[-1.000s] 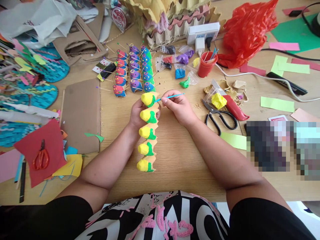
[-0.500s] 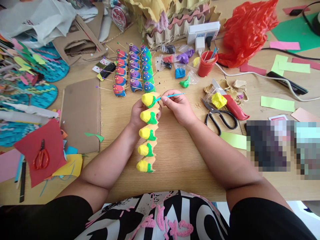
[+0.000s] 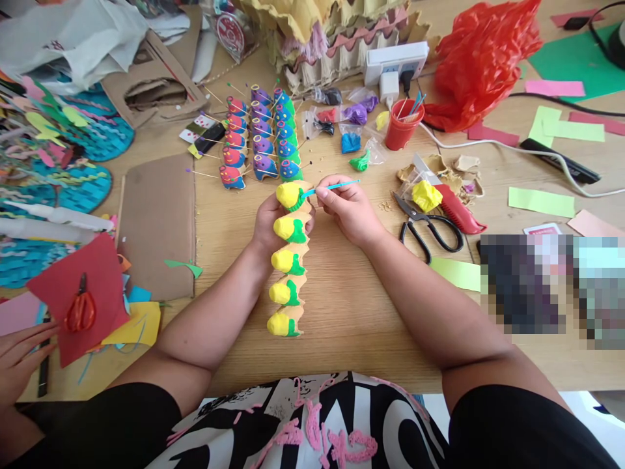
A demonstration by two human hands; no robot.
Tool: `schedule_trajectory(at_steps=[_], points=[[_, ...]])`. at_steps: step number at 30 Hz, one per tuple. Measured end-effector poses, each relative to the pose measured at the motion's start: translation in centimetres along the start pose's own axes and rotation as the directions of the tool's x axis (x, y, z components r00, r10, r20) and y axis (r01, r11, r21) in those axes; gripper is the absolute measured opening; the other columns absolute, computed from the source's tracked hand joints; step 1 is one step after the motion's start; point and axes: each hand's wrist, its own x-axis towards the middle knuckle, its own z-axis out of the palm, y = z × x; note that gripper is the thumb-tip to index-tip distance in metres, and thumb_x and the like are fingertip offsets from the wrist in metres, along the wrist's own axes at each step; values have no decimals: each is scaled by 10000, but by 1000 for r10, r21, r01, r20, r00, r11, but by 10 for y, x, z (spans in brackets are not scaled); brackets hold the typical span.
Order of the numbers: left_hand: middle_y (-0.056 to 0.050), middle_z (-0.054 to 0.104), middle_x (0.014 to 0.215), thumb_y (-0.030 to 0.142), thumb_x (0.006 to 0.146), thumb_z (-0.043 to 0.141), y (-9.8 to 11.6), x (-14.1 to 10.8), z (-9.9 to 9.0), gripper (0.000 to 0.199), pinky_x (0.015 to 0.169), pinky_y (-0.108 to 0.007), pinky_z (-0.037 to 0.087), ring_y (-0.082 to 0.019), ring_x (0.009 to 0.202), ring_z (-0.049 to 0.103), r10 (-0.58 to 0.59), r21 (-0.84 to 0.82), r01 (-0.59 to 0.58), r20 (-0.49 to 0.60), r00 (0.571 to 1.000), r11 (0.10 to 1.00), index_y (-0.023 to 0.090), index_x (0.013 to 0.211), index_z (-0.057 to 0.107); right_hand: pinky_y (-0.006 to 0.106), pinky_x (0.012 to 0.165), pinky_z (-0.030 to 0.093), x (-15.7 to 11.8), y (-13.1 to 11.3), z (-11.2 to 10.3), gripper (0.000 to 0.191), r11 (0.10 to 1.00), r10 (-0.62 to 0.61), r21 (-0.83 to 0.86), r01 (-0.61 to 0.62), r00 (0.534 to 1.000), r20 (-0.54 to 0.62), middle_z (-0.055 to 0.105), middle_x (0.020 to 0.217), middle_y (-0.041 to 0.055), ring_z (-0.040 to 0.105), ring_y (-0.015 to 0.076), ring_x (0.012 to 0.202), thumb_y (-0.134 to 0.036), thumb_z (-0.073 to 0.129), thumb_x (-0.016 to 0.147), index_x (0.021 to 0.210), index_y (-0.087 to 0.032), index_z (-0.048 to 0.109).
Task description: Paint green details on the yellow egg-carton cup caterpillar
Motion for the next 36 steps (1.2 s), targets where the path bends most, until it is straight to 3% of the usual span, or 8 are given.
schedule_trajectory(at_steps=[6, 20, 27, 36], points=[[-13, 580, 610, 431, 1085, 407, -1, -1, 1, 399, 451, -247, 475, -147, 450, 548, -22, -31, 21, -20, 1000, 999, 206, 880, 665, 235, 561, 258, 1, 3, -2, 504, 1000, -13, -13, 13, 1000, -7, 586, 630, -61, 389, 76, 561, -595, 958, 707, 817, -219, 641], [-32, 636, 622, 393, 1081, 390, 0, 0, -1, 414, 466, -267, 471, -167, 483, 584, -38, -65, 42, 56, 998, 997, 194, 850, 671, 238, 546, 262, 3, 5, -3, 512, 998, -20, -58, 17, 998, -52, 570, 608, -66, 402, 77, 550, -618, 951, 698, 816, -223, 648], [-34, 605, 597, 431, 1077, 415, 0, -2, 2, 407, 451, -262, 429, -171, 463, 563, -46, -71, 46, 3, 999, 996, 203, 862, 675, 228, 564, 274, 2, 2, -2, 506, 1000, -10, 27, 10, 1000, -27, 580, 629, -62, 403, 76, 567, -578, 965, 700, 798, -220, 622], [-41, 633, 612, 426, 1075, 418, -1, 0, -3, 434, 464, -278, 446, -177, 468, 566, -33, -21, 35, 74, 997, 999, 196, 819, 683, 249, 568, 250, 2, 5, -3, 492, 999, -9, -42, 7, 999, -37, 569, 618, -60, 397, 86, 573, -598, 956, 708, 819, -222, 659]])
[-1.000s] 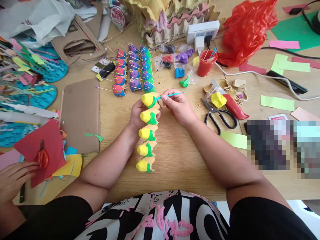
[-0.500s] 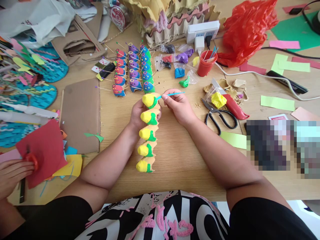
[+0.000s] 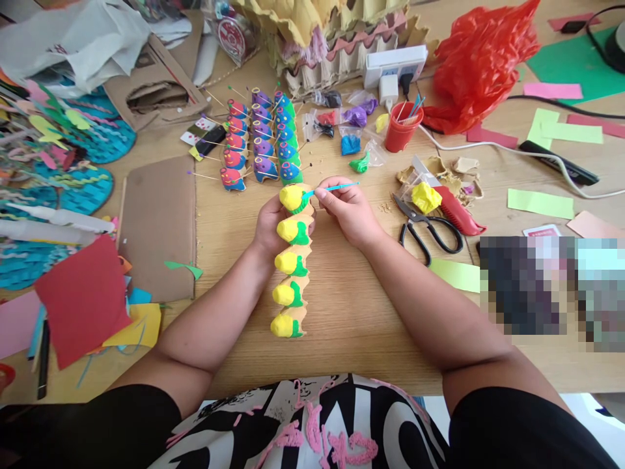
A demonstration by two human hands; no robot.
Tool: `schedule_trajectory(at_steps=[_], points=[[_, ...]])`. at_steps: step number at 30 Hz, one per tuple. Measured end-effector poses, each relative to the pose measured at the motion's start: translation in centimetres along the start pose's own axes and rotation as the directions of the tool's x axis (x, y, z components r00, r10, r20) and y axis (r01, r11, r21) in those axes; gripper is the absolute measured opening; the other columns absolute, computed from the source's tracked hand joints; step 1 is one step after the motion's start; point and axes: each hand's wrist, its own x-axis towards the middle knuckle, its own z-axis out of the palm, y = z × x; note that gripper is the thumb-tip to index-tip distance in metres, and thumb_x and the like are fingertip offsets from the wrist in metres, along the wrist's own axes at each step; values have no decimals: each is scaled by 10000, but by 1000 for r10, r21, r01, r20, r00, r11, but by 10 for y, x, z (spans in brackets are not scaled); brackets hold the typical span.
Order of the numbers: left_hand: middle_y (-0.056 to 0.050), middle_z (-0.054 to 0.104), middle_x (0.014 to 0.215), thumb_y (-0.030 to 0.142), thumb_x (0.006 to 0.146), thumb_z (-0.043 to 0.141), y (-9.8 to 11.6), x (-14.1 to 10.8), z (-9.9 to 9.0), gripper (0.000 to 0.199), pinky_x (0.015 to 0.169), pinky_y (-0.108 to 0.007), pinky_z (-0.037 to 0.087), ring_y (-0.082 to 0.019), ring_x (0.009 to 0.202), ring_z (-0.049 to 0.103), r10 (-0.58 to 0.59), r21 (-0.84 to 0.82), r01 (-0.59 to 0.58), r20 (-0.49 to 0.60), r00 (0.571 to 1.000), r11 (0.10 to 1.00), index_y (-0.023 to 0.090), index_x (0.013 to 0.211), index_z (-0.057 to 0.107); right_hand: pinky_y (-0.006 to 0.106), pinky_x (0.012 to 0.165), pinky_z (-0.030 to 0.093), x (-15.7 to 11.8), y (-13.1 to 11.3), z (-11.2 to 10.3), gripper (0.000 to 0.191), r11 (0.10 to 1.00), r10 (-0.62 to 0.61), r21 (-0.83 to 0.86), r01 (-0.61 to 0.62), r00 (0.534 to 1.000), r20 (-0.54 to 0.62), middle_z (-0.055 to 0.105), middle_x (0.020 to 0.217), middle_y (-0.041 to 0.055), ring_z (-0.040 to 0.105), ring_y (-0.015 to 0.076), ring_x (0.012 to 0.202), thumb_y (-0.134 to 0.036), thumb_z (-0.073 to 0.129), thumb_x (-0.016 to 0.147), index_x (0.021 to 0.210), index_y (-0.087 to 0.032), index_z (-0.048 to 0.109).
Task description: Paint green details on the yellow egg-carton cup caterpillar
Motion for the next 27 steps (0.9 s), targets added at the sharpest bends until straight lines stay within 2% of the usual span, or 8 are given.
schedule_trajectory(at_steps=[4, 13, 19, 24, 27], points=[[-51, 655, 629, 420, 1049, 476, 0, 1, -3, 375, 488, -281, 456, -189, 493, 594, -19, -22, 20, 9, 1000, 1000, 212, 809, 676, 252, 570, 250, 0, 0, 0, 498, 1000, 4, -17, -3, 1000, 3, 552, 616, -63, 394, 88, 574, -611, 951, 709, 818, -226, 654], [-15, 586, 572, 409, 1071, 401, 0, -3, 10, 391, 444, -257, 464, -158, 451, 557, -11, -11, 10, -90, 996, 1000, 193, 875, 661, 244, 560, 269, 0, -2, 0, 515, 1000, 27, 15, -27, 1000, 7, 563, 623, -67, 407, 83, 574, -602, 954, 709, 821, -224, 623], [-26, 591, 595, 450, 1100, 352, 1, -2, 6, 471, 440, -256, 430, -159, 434, 552, -27, -13, 27, -18, 999, 1000, 199, 849, 661, 238, 566, 294, -1, -6, 2, 524, 996, 12, 92, -11, 1000, -7, 563, 620, -74, 393, 84, 567, -582, 969, 682, 812, -235, 597], [-24, 606, 603, 444, 1095, 370, 1, -4, 10, 452, 441, -257, 423, -162, 442, 561, -32, 1, 32, -71, 997, 999, 199, 849, 660, 244, 571, 293, 0, -5, 3, 513, 999, 12, 51, -12, 1000, -15, 566, 627, -70, 404, 90, 577, -591, 955, 694, 815, -239, 603], [-25, 590, 573, 436, 1096, 355, 1, -5, 12, 468, 445, -269, 415, -166, 451, 545, -24, 28, 26, -66, 998, 999, 196, 838, 664, 240, 571, 288, -1, -4, 3, 515, 999, 9, 51, -8, 1000, -24, 569, 623, -70, 422, 90, 581, -588, 962, 691, 823, -236, 610]])
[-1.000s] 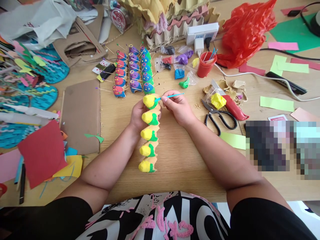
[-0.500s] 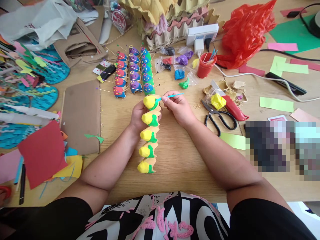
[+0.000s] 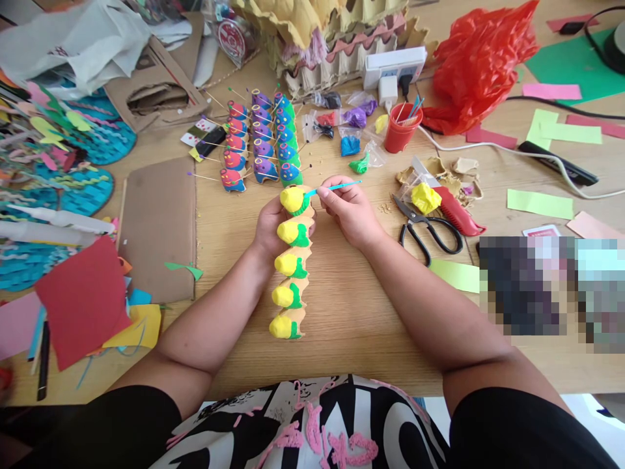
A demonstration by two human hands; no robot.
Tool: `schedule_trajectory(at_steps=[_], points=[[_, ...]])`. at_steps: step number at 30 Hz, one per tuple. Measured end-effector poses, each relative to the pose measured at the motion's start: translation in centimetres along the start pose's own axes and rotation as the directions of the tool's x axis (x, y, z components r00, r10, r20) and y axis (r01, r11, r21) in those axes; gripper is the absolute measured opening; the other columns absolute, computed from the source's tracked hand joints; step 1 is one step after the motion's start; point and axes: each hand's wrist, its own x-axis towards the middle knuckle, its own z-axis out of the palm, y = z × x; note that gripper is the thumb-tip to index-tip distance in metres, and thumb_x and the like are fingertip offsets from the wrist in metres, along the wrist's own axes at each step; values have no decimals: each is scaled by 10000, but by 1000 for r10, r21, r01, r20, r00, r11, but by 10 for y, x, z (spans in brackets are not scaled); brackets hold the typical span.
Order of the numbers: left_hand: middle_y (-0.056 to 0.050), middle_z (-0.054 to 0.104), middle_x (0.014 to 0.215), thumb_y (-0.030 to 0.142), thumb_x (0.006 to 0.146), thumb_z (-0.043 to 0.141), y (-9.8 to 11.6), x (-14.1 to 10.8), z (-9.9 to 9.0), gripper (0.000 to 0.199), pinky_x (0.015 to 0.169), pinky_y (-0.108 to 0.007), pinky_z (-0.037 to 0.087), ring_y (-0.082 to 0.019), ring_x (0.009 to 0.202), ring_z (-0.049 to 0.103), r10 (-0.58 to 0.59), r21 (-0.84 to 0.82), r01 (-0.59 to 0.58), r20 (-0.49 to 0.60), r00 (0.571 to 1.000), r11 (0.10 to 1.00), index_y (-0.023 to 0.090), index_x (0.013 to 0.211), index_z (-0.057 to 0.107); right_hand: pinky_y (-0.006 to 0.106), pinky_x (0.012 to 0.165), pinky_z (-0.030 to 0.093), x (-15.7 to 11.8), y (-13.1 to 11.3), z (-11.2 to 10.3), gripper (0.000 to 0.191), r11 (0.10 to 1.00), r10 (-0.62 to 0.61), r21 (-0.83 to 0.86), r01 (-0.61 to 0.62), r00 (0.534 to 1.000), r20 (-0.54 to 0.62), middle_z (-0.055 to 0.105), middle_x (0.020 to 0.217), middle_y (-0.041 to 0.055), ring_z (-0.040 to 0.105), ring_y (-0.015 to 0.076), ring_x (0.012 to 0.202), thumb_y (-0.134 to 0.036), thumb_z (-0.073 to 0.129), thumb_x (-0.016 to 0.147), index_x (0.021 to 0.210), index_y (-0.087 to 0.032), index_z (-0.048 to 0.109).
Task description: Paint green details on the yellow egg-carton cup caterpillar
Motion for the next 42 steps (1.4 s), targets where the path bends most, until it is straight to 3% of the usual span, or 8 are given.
schedule_trajectory(at_steps=[7, 18, 24, 35, 42], points=[[-35, 609, 614, 402, 1107, 378, -1, -3, -2, 430, 534, -295, 357, -167, 505, 505, -5, 11, 4, 44, 999, 1000, 208, 880, 688, 235, 559, 272, 1, 1, -2, 527, 1000, -11, -19, 11, 1000, -20, 554, 610, -79, 422, 85, 573, -594, 969, 683, 843, -232, 620], [-11, 551, 562, 452, 1086, 363, 1, -3, 3, 409, 405, -269, 394, -164, 422, 508, -37, -26, 38, 7, 999, 999, 227, 879, 635, 235, 557, 268, -1, -4, 1, 507, 999, -28, 38, 28, 1000, -7, 509, 596, -84, 376, 86, 561, -568, 962, 701, 818, -241, 593], [-12, 542, 555, 444, 1069, 412, 1, -4, 7, 358, 401, -265, 386, -171, 408, 508, -57, -49, 54, -69, 996, 997, 233, 887, 636, 243, 559, 277, 0, -3, 0, 515, 1000, -19, -11, 19, 1000, -13, 554, 621, -71, 400, 91, 574, -597, 950, 706, 822, -241, 596], [-26, 580, 554, 461, 1030, 495, 0, -6, 13, 318, 424, -268, 421, -185, 427, 554, -74, -18, 72, -94, 993, 997, 244, 899, 687, 250, 559, 278, 0, -1, -1, 502, 999, -19, -44, 18, 999, -35, 522, 616, -75, 409, 100, 578, -595, 937, 718, 825, -253, 586], [-20, 567, 548, 436, 1017, 512, -1, -4, 6, 303, 434, -286, 412, -180, 415, 521, -60, -56, 55, -79, 995, 997, 260, 829, 671, 245, 552, 300, 1, -4, 0, 493, 1000, -27, 14, 27, 999, -32, 460, 593, -92, 383, 90, 555, -548, 937, 724, 809, -249, 554]])
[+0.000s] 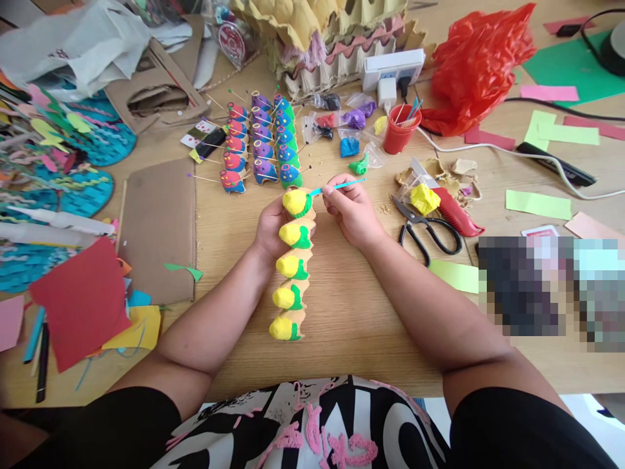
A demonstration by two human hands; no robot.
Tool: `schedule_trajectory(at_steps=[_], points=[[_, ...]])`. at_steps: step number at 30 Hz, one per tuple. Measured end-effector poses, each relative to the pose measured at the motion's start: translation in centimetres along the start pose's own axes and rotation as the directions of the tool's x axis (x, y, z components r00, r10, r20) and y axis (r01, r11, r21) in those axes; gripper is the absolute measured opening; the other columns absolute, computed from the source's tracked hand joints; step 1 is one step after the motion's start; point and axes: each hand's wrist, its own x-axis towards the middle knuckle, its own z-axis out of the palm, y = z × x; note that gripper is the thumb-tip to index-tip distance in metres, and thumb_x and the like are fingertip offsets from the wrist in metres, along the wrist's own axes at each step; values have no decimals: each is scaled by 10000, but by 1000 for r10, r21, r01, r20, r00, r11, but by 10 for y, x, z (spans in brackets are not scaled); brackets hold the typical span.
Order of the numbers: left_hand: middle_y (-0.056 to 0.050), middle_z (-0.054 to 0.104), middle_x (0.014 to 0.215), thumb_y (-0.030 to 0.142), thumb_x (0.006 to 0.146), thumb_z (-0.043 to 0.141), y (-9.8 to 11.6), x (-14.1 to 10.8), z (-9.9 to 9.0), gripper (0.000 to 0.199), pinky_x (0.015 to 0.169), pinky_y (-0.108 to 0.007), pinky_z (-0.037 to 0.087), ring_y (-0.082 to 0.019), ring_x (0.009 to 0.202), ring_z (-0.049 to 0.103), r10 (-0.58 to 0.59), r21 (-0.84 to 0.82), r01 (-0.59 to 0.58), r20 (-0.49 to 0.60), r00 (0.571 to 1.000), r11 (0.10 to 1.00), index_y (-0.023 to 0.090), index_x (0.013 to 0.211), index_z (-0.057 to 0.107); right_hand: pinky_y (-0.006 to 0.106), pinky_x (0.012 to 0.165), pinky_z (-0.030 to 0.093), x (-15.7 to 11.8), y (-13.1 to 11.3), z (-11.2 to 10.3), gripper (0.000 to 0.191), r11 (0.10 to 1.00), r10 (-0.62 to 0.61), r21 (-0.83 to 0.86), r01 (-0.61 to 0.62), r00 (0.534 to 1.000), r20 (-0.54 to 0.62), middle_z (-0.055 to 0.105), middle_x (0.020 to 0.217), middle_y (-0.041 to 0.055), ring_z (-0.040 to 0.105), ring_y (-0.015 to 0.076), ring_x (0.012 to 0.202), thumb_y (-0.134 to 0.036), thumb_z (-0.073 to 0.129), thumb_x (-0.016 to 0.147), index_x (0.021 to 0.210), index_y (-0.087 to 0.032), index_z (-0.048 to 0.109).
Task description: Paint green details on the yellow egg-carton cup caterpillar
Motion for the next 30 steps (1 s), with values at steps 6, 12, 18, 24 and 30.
schedule_trajectory(at_steps=[6, 12, 18, 24, 30], points=[[-23, 575, 553, 462, 1060, 436, 0, 0, -1, 407, 439, -285, 394, -185, 418, 527, -8, 35, 7, 36, 999, 999, 244, 817, 677, 237, 568, 284, -1, -1, 1, 470, 999, 19, 25, -19, 1000, 0, 510, 597, -82, 389, 86, 563, -506, 952, 709, 811, -241, 577], [-42, 631, 586, 473, 1040, 490, 0, 2, -1, 359, 462, -290, 419, -192, 431, 549, -22, 18, 22, 15, 1000, 1000, 247, 867, 708, 246, 556, 273, 0, 3, -1, 490, 999, 34, -18, -34, 999, -5, 519, 611, -77, 398, 96, 571, -546, 944, 707, 823, -248, 573], [-23, 570, 553, 458, 1052, 471, 0, -1, 1, 373, 432, -273, 395, -182, 421, 531, -21, 21, 20, 22, 1000, 1000, 250, 805, 657, 244, 556, 283, 0, -1, 1, 473, 998, 36, 46, -36, 999, -13, 467, 596, -88, 370, 86, 557, -495, 953, 687, 794, -243, 567], [-16, 557, 540, 462, 1016, 533, -1, -1, 3, 302, 444, -289, 402, -174, 408, 502, -17, 4, 17, -51, 999, 1000, 253, 860, 686, 230, 565, 292, 0, -1, 0, 471, 996, 30, 85, -29, 1000, -11, 513, 604, -83, 388, 72, 558, -486, 982, 674, 793, -231, 604], [-30, 603, 567, 448, 1030, 519, -2, 0, 4, 333, 551, -328, 462, -190, 441, 530, -15, -3, 15, -46, 999, 1000, 257, 855, 729, 238, 559, 279, 1, 3, -1, 486, 999, 48, 26, -47, 999, -24, 549, 612, -72, 409, 80, 564, -521, 983, 666, 799, -234, 615]])
